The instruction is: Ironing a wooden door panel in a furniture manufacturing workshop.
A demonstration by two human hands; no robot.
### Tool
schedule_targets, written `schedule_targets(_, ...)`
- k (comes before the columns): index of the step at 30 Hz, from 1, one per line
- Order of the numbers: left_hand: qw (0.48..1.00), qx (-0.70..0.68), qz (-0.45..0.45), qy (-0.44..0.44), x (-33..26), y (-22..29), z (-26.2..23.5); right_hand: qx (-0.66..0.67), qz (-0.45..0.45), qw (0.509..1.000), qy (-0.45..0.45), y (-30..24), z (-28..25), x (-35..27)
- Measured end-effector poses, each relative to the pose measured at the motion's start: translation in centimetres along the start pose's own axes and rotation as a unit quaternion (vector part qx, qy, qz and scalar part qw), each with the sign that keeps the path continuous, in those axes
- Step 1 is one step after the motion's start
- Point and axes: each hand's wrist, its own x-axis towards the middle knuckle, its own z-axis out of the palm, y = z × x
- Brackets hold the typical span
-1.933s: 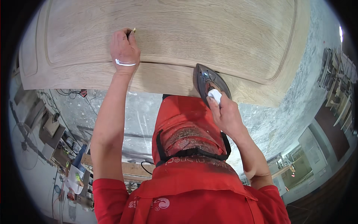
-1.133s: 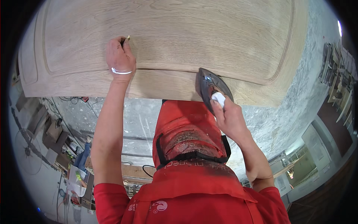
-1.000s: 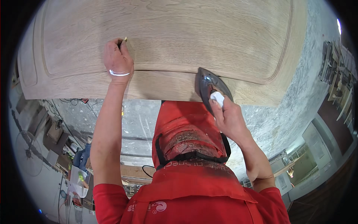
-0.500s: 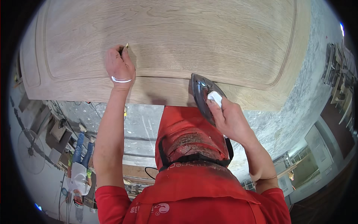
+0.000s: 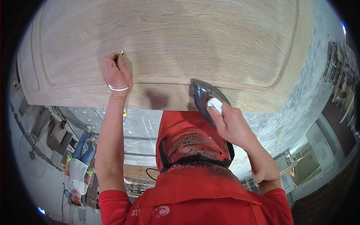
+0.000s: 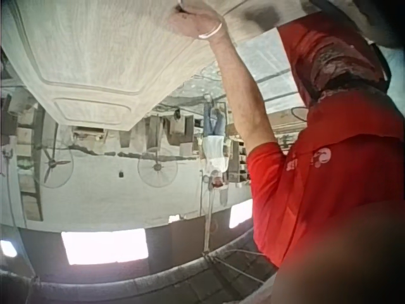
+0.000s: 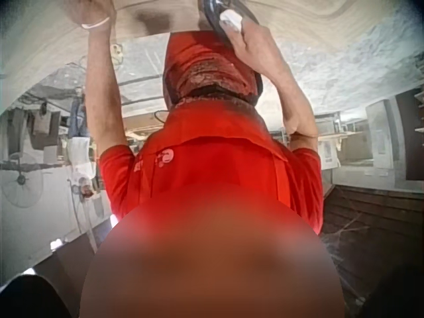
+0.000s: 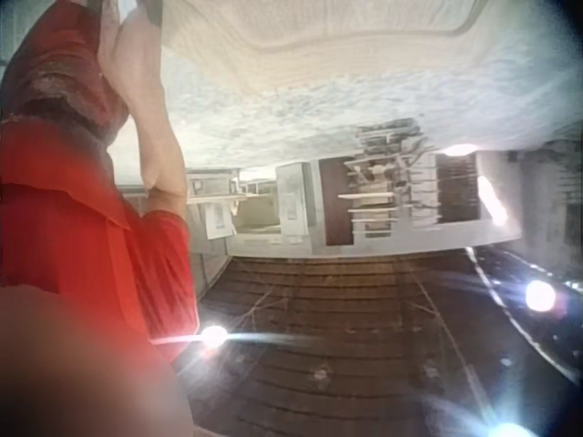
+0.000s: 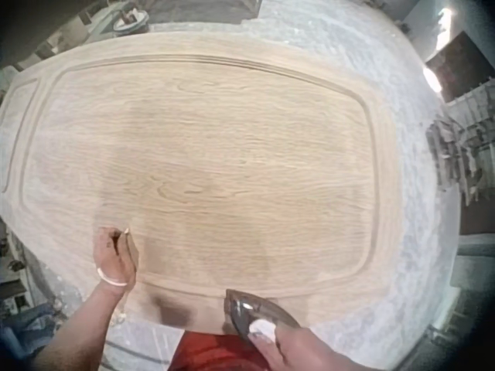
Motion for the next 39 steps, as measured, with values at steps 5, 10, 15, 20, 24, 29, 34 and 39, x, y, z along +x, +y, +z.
schedule_targets(5, 1.000, 0.013, 0.009, 0.010, -0.1, -0.2, -0.1, 0.020, 0.071, 0.997, 0.031, 2.2, -2.0, -2.8)
schedule_targets(10, 1.000, 0.001, 0.002, 0.006, 0.0, 0.0, 0.0, 0.034, 0.057, 0.997, 0.048, 1.6, -0.5, -2.4)
schedule_targets(15, 1.000, 0.006, -0.003, 0.000, 0.0, -0.2, 0.0, -0.012, 0.002, 1.000, -0.008, -0.2, 2.2, -0.1)
schedule_targets(20, 1.000, 0.005, -0.002, 0.004, 0.0, -0.1, -0.2, -0.003, 0.000, 1.000, 0.007, -0.7, 1.1, -1.4)
schedule_targets(24, 1.000, 0.001, -0.006, 0.003, 0.3, 0.1, -0.1, -0.009, -0.040, 0.998, 0.043, -0.1, 2.5, -1.5)
schedule_targets(29, 1.000, 0.012, 0.002, 0.007, 0.4, 0.4, -0.3, -0.008, -0.044, 0.997, 0.056, -0.2, 2.4, -1.9)
schedule_targets(34, 1.000, -0.001, -0.010, 0.008, 0.1, 0.3, -0.1, -0.020, -0.037, 0.998, 0.040, 0.0, 2.8, -1.8)
schedule_targets(39, 1.000, 0.005, 0.010, 0.005, 0.2, 0.0, 0.1, -0.009, -0.022, 0.998, 0.054, 0.7, 3.0, -1.8)
